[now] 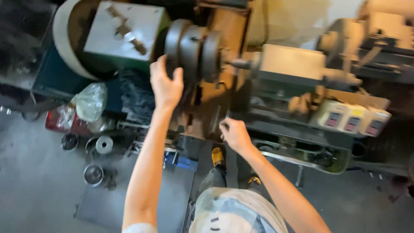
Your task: The person works at a lathe, fitting a cylindrical metal workpiece into the chuck and tightening it with a chuck key. They rotate and reposition the workpiece, adjust the chuck and machine controls, and use a wrench on the machine while setting up the part.
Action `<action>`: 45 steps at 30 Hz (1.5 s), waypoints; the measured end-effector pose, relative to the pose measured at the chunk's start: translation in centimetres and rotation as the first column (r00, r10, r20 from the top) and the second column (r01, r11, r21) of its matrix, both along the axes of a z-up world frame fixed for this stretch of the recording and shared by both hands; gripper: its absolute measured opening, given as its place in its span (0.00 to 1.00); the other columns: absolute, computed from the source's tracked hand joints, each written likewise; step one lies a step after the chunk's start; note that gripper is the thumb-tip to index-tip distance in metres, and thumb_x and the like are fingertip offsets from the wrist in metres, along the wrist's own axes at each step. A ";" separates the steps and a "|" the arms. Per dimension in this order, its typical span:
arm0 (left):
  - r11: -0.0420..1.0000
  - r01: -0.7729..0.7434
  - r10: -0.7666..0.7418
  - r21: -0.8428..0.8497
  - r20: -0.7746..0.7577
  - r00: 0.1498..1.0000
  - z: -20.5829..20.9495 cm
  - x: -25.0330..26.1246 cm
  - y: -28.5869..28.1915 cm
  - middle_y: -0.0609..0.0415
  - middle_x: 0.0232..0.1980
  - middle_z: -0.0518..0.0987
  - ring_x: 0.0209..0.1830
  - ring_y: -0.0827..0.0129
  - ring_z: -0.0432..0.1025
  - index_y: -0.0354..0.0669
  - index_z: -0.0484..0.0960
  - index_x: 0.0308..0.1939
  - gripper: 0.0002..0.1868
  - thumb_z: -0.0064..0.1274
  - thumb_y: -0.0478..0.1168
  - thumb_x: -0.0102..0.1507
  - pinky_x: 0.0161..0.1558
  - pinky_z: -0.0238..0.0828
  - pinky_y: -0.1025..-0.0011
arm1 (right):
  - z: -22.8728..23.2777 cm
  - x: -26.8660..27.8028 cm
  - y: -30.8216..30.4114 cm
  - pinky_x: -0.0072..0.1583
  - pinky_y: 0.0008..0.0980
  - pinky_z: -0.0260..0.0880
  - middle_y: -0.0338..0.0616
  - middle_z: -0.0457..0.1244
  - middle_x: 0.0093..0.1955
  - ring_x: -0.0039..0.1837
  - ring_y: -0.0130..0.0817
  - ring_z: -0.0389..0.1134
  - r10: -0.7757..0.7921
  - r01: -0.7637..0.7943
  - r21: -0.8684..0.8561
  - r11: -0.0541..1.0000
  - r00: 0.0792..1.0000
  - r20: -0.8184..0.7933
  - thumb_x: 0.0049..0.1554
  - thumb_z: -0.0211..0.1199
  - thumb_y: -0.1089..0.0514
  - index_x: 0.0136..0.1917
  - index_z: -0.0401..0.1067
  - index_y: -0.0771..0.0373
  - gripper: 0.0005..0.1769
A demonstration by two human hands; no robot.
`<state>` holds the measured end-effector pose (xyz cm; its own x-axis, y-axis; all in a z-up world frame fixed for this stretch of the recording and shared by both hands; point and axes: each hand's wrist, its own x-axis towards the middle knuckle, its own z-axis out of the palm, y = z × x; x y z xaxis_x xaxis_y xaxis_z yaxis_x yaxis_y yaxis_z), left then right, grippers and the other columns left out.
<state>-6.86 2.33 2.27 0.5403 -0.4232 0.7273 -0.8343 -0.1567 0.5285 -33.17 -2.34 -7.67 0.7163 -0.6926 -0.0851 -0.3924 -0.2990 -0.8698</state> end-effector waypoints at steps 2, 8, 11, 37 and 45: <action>1.000 0.025 -0.025 0.017 0.000 1.000 0.4 0.4 0.6 0.41 0.49 0.74 0.52 0.40 0.72 0.38 0.75 0.60 0.29 0.65 0.33 0.55 0.53 0.72 0.48 | -1.4 4.6 -1.1 0.39 0.30 0.76 0.47 0.71 0.29 0.32 0.34 0.74 0.027 -0.019 0.059 0.998 0.990 -0.136 0.60 0.60 0.62 0.52 0.79 0.61 0.09; 0.942 0.333 -0.326 -0.037 -0.324 0.888 0.1 1.6 4.5 0.38 0.64 0.73 0.63 0.38 0.71 0.41 0.71 0.70 0.32 0.64 0.33 0.63 0.47 0.83 0.53 | -7.0 9.7 -0.2 0.51 0.55 0.78 0.65 0.71 0.44 0.53 0.59 0.76 0.095 -0.162 -0.034 0.986 0.725 -0.682 0.56 0.66 0.55 0.47 0.82 0.70 0.15; 0.878 0.478 -0.415 -0.025 -0.536 0.735 -0.9 2.5 6.4 0.51 0.75 0.69 0.69 0.61 0.73 0.45 0.66 0.73 0.32 0.60 0.38 0.65 0.59 0.82 0.69 | -6.3 9.7 0.1 0.50 0.55 0.73 0.71 0.69 0.44 0.46 0.68 0.72 0.099 -0.221 -0.089 0.971 0.713 -0.694 0.55 0.65 0.49 0.47 0.77 0.77 0.24; 0.811 0.102 0.400 0.576 -0.674 0.621 -31.3 -5.6 25.2 0.36 0.43 0.80 0.38 0.41 0.75 0.37 0.81 0.50 0.14 0.42 0.34 0.65 0.43 0.72 0.50 | 6.0 8.7 9.0 0.40 0.23 0.81 0.57 0.75 0.46 0.44 0.40 0.80 0.205 -0.241 0.327 0.914 0.969 0.140 0.54 0.64 0.71 0.57 0.76 0.73 0.16; 0.815 0.189 0.321 0.548 -0.698 0.640 -25.9 -6.3 27.1 0.39 0.31 0.77 0.29 0.42 0.70 0.34 0.74 0.32 0.14 0.56 0.44 0.60 0.35 0.69 0.51 | 3.6 6.9 9.7 0.40 0.24 0.64 0.43 0.71 0.44 0.37 0.27 0.65 0.316 -0.365 0.284 0.887 0.927 0.203 0.53 0.68 0.64 0.55 0.79 0.68 0.16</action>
